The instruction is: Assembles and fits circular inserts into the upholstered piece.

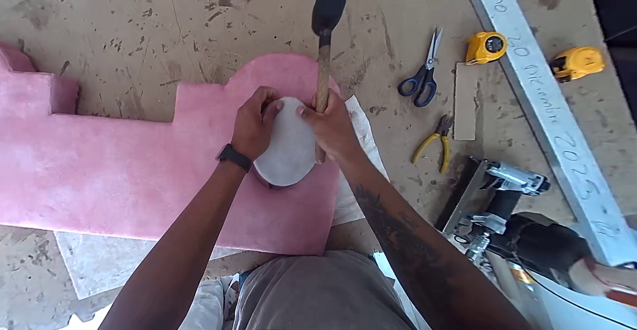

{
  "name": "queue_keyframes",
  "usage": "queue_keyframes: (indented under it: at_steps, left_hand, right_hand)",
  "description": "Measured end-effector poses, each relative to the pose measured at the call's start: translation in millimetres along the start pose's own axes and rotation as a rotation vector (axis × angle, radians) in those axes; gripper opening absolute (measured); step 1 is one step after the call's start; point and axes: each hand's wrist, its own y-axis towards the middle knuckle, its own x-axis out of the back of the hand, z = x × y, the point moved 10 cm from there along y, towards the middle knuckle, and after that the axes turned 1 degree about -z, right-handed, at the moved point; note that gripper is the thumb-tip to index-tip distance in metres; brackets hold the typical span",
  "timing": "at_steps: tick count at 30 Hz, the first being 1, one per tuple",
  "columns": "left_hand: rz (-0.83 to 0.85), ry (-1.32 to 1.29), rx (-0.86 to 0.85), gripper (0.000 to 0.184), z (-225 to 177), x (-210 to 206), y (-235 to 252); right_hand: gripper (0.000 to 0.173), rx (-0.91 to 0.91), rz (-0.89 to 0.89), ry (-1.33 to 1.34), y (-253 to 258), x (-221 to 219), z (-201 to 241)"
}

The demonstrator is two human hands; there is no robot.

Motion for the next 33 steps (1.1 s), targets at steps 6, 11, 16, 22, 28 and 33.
queue_keyframes:
  at_steps: [6,11,16,22,28,33]
  left_hand:
    - [-0.022,0.146,-0.07,0.025,20,-6,-17]
    - [-0.034,0.196,-0.083,0.025,21,-6,-16]
    - [-0.058,0.237,-0.095,0.024,22,-8,-17]
    - [-0.069,0.321,-0.139,0.026,22,-11,-21]
    - [-0.096,0.382,-0.189,0.025,18,-11,-23]
    - [-0.173,0.455,-0.207,0.025,18,-6,-29]
  right_hand:
    - [0.035,-0.081,0.013,-0.215,-11,-11,-25]
    - [0.034,-0.105,0.053,-0.367,-6,-13,-18]
    - [0.033,-0.098,0.039,-0.442,-8,-15,-15]
    - [0.033,-0.082,0.06,-0.499,-12,-16,-10]
    - [0.028,0.111,0.013,-0.704,-29,-16,14]
    - [0.033,0.229,-0.008,-0.691,-35,-16,21]
